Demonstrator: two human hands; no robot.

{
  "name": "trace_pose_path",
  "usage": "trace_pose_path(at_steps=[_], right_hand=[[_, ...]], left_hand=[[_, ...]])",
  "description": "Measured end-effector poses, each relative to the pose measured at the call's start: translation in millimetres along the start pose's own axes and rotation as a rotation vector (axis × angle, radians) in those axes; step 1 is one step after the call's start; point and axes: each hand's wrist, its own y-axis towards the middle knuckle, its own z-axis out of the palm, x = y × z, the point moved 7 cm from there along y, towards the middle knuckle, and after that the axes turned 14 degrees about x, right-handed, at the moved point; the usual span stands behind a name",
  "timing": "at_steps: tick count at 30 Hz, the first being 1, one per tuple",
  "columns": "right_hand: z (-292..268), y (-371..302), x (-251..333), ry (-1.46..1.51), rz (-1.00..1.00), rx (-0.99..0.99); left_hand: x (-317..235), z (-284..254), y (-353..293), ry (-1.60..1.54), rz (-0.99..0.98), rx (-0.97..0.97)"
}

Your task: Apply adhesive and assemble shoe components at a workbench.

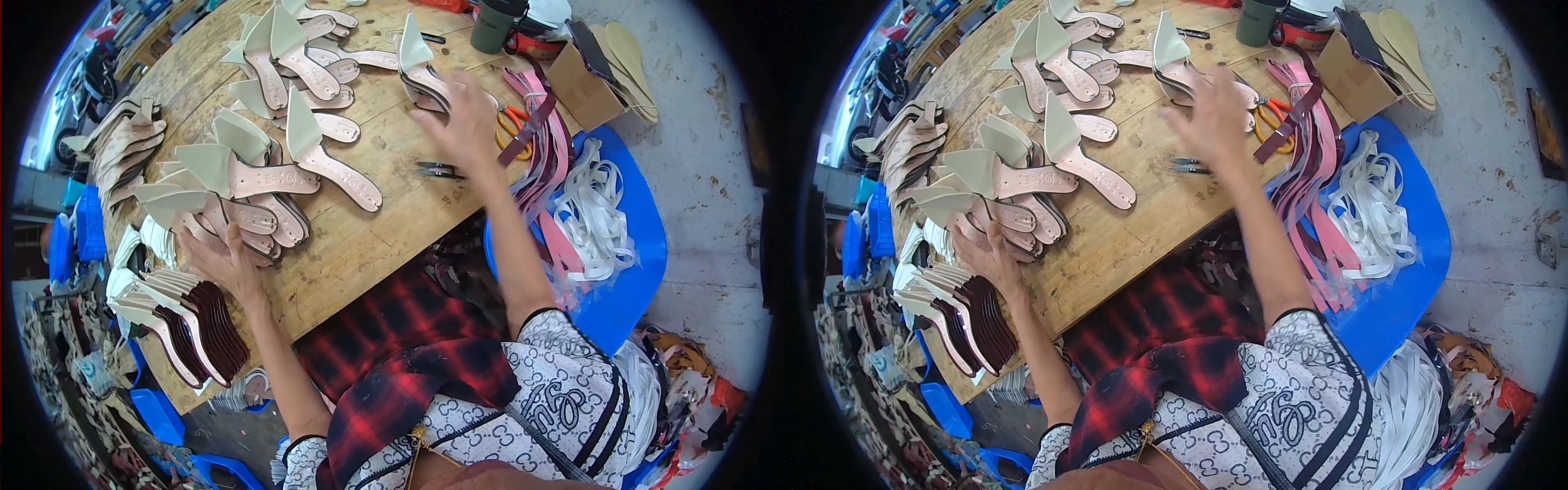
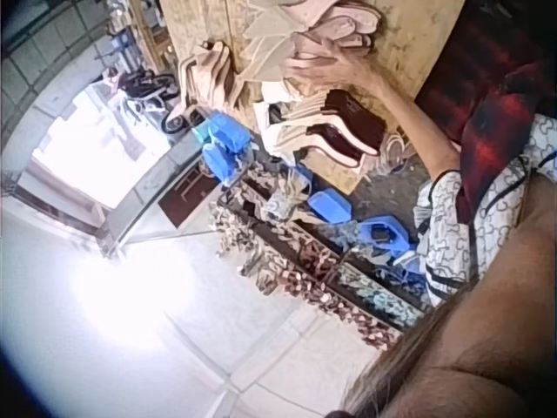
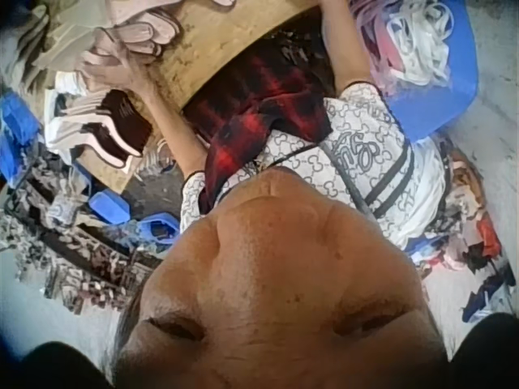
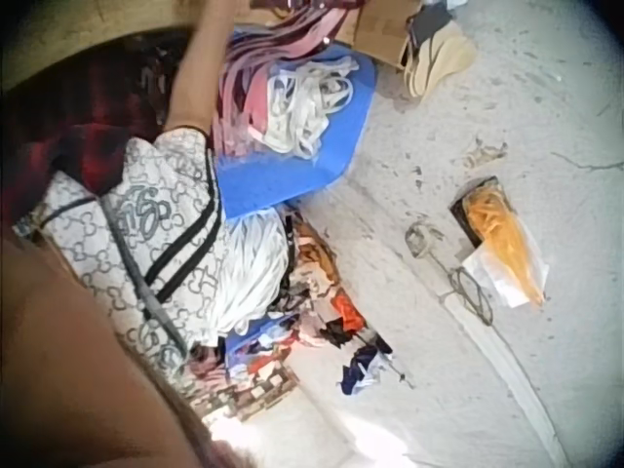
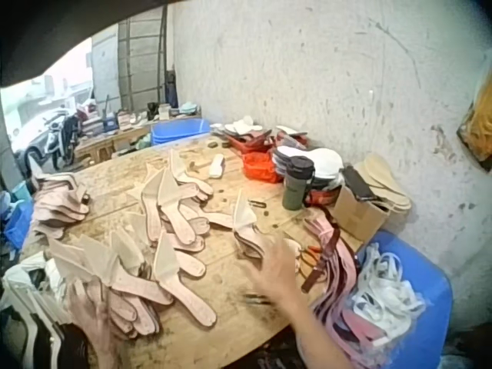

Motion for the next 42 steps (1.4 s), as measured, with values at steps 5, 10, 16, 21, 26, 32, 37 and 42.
trace_pose_path(at_steps=[5, 10, 16, 21, 26, 32, 37, 42], right_hand=[[24, 28, -76, 0.170, 0.003, 0.291], [13, 13, -50, 0.820, 0.090, 0.152], [-15, -60, 85, 1.273, 0.134, 0.297], [-48, -91, 106, 1.244, -0.038, 0.643], [-57, -112, 61, 1.356, 0.135, 0.821], [-53, -106, 55, 1.393, 0.102, 0.890], [-23, -122, 100, 1.513, 0.146, 0.849], [-14, -148, 150, 1.102, -0.144, 0.498]], left_hand=[[-57, -14, -29, -0.237, 0.210, -0.032], [-144, 48, -46, -0.928, 0.098, 0.652], [-183, 113, -18, -1.494, -0.042, 0.611], [-136, 67, -47, -1.364, -0.031, 0.746], [-104, 23, -66, -1.235, -0.057, 1.013], [-56, -19, -54, -0.652, 0.019, 0.852], [-63, -5, -74, -0.963, -0.132, 0.723], [-89, 25, -93, -1.691, -0.457, 0.746]])
